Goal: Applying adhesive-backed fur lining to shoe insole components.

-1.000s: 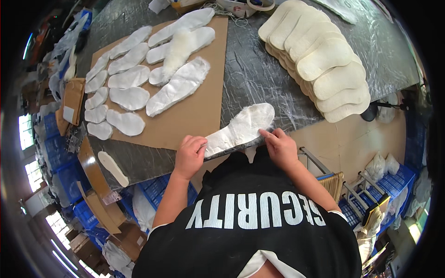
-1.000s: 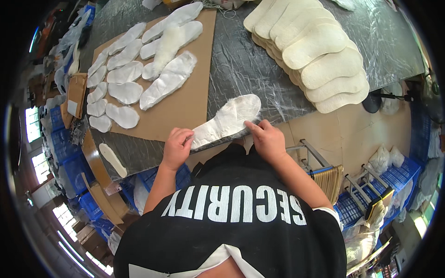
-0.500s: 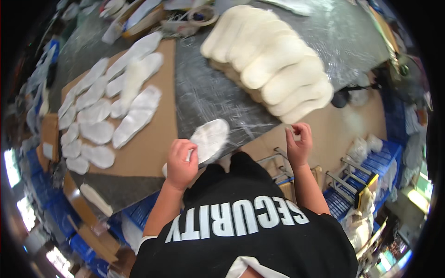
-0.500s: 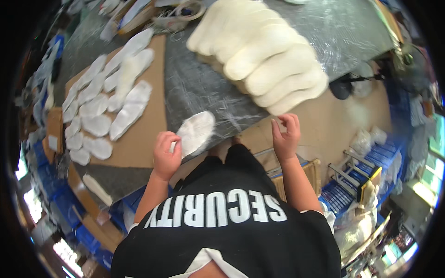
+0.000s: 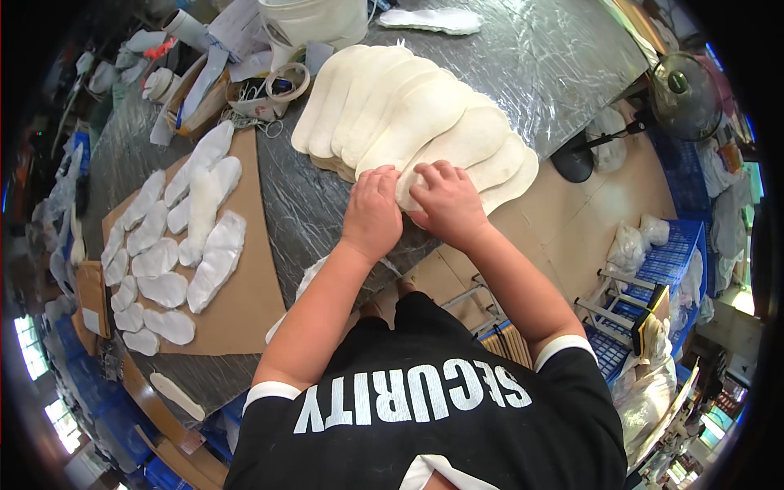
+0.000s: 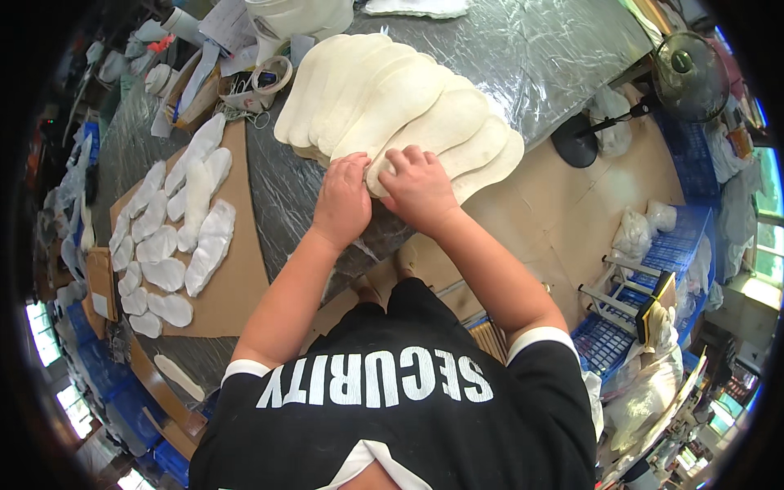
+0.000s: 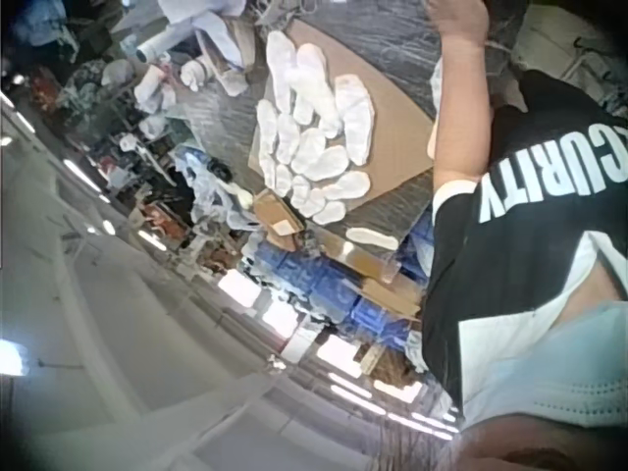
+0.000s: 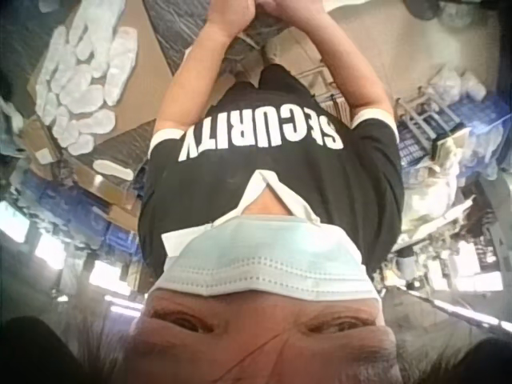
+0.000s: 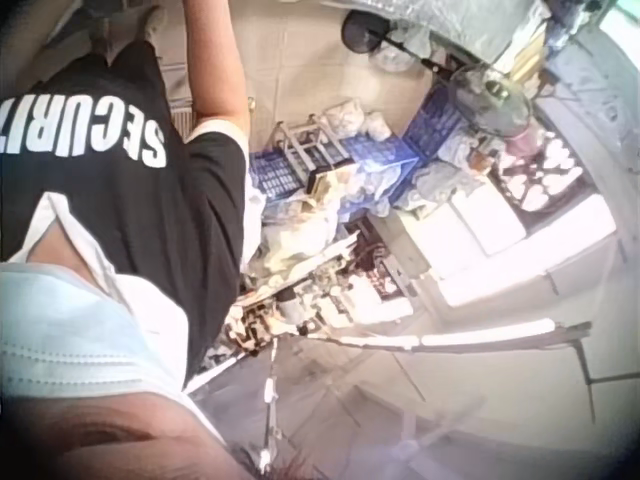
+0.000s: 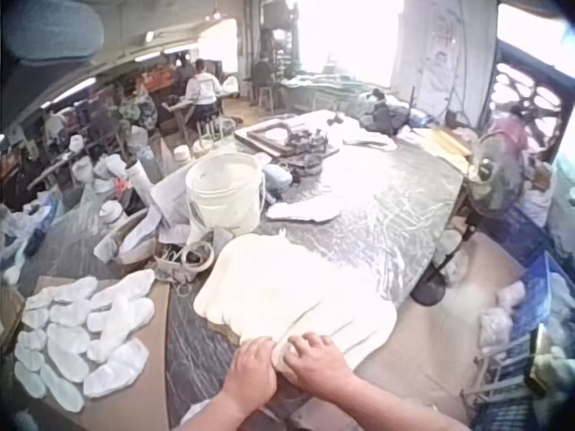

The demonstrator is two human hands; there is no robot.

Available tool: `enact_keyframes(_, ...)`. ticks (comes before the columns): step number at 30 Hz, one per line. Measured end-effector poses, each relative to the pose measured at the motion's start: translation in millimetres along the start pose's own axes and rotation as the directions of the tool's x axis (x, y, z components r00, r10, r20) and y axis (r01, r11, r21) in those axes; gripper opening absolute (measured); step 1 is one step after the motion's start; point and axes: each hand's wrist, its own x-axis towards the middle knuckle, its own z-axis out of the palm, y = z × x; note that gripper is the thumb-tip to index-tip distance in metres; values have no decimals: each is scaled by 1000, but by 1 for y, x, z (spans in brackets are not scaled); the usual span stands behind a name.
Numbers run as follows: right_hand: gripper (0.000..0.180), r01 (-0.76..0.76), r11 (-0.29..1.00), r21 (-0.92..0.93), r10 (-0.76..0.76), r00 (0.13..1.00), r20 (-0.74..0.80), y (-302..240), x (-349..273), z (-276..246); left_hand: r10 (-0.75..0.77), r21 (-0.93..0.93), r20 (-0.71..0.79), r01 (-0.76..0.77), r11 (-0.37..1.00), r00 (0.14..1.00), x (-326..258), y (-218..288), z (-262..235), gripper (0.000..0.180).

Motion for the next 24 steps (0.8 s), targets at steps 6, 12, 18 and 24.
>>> enact_keyframes(6,15,-100,992,73,124,849,-514,50,-8,-4,-120,67,127,112,991,985,17,11,-5,31)
enact_keyframes(12,20,-290,736,612,677,289,-677,124,-24,-84,-272,-46,136,281,959,952,36,-1,-4,19)
enact_keyframes(18,13,-89,974,208,226,427,-875,43,-17,-110,-547,-238,220,588,773,808,49,-29,-25,30)
enact_keyframes(24,35,455,867,203,-222,718,-660,-69,-20,-61,11,-688,521,428,-587,853,1,18,-73,84)
